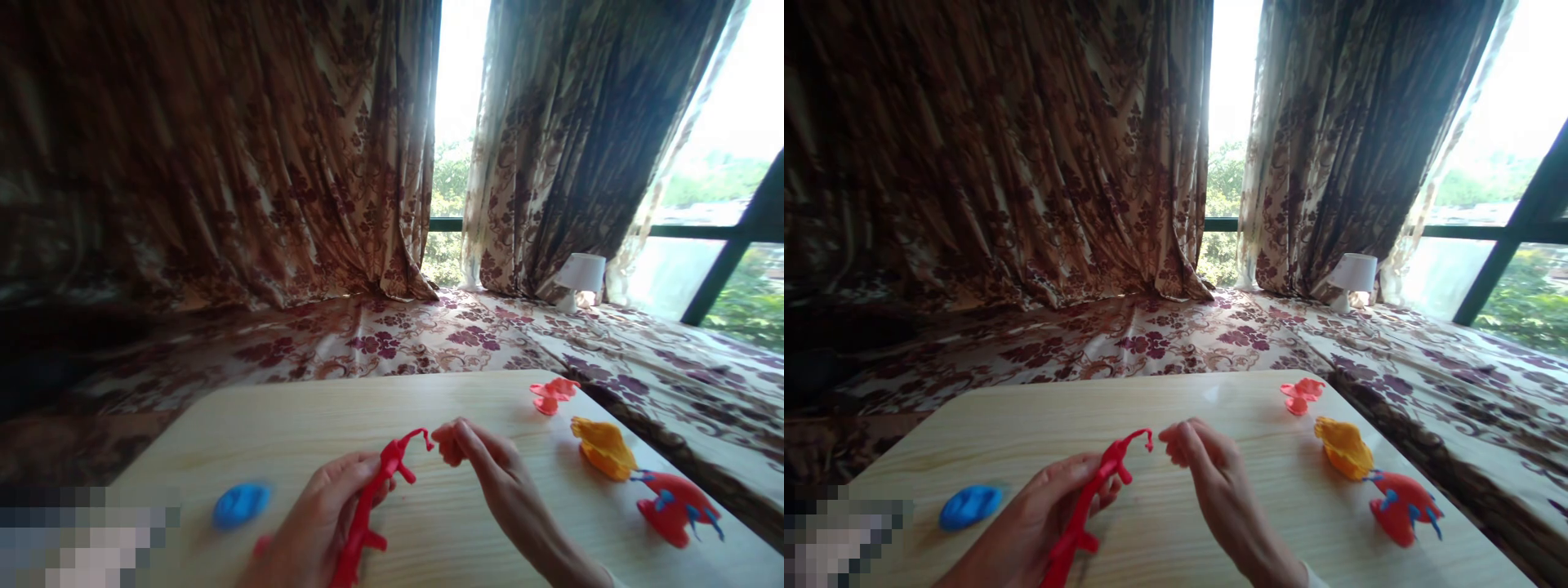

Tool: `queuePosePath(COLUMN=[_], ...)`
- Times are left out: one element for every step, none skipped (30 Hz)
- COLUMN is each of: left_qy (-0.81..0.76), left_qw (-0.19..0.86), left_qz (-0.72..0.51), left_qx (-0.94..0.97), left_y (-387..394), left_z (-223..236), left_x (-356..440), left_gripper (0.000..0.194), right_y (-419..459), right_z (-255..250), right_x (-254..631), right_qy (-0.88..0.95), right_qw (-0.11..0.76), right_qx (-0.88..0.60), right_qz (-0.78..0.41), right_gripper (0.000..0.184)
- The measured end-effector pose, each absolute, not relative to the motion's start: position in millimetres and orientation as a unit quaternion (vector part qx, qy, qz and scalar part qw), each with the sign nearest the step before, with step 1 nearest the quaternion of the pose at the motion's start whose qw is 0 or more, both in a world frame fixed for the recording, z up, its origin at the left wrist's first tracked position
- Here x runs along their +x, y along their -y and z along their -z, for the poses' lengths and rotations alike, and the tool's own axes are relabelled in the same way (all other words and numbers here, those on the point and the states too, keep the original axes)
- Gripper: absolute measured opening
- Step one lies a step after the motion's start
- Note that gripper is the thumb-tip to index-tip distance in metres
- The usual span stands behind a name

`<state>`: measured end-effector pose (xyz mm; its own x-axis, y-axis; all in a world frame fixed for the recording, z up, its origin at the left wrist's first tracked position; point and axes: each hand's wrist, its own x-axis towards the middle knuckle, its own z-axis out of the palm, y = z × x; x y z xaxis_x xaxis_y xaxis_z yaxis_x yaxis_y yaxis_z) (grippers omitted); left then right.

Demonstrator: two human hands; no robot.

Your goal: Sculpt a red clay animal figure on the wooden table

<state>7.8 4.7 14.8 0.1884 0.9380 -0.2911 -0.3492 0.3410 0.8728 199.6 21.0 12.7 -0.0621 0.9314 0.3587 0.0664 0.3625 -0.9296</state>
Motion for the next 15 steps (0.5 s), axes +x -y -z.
queuePosePath(left_qy=[-0.449, -0.464, -0.475, -0.483, -0.484, -0.482, -0.477, -0.472, -0.467, -0.467, -0.468, -0.471, -0.474, -0.476, -0.478], left_qw=[0.689, 0.681, 0.672, 0.664, 0.658, 0.655, 0.655, 0.657, 0.657, 0.656, 0.654, 0.652, 0.65, 0.648, 0.649], left_qz=[-0.458, -0.454, -0.453, -0.454, -0.455, -0.456, -0.454, -0.451, -0.449, -0.447, -0.445, -0.442, -0.439, -0.436, -0.432], left_qx=[0.338, 0.34, 0.342, 0.347, 0.354, 0.362, 0.37, 0.378, 0.385, 0.39, 0.395, 0.397, 0.4, 0.403, 0.405], left_y=[-3.2, -1.9, -0.8, 0.0, 0.4, 0.6, 0.5, 0.1, -0.4, -1.1, -1.8, -2.5, -3.2, -3.6, -3.9], left_z=[-16.7, -18.6, -20.2, -21.3, -21.8, -21.7, -21.3, -20.6, -19.9, -19.3, -19.0, -18.9, -19.0, -19.3, -19.7], left_x=[8.8, 9.7, 10.5, 11.1, 11.5, 11.7, 11.7, 11.6, 11.5, 11.4, 11.3, 11.2, 11.3, 11.3, 11.4], left_gripper=[0.032, 0.035, 0.038, 0.039, 0.04, 0.04, 0.039, 0.039, 0.039, 0.038, 0.038, 0.038, 0.038, 0.038, 0.038], right_y=[-20.7, -20.1, -19.2, -18.4, -17.8, -17.4, -17.2, -17.2, -17.2, -17.1, -17.0, -16.7, -16.3, -15.9, -15.4], right_z=[-12.5, -12.5, -12.4, -12.4, -12.3, -12.2, -12.2, -12.3, -12.5, -12.8, -13.4, -14.1, -15.0, -15.9, -16.7], right_x=[198.3, 197.1, 196.1, 195.4, 195.1, 194.9, 194.9, 195.0, 195.1, 195.2, 195.3, 195.3, 195.4, 195.5, 195.6], right_qy=[0.61, 0.602, 0.594, 0.584, 0.574, 0.564, 0.555, 0.549, 0.547, 0.549, 0.554, 0.562, 0.572, 0.583, 0.593], right_qw=[0.532, 0.517, 0.508, 0.505, 0.506, 0.509, 0.511, 0.51, 0.507, 0.503, 0.498, 0.494, 0.49, 0.486, 0.482], right_qx=[-0.405, -0.403, -0.4, -0.399, -0.401, -0.405, -0.41, -0.414, -0.415, -0.413, -0.408, -0.401, -0.396, -0.392, -0.389], right_qz=[-0.426, -0.456, -0.479, -0.495, -0.504, -0.509, -0.513, -0.516, -0.521, -0.524, -0.527, -0.528, -0.525, -0.52, -0.515], right_gripper=[0.044, 0.047, 0.049, 0.05, 0.05, 0.05, 0.05, 0.049, 0.049, 0.048, 0.047, 0.046, 0.045, 0.044, 0.042])
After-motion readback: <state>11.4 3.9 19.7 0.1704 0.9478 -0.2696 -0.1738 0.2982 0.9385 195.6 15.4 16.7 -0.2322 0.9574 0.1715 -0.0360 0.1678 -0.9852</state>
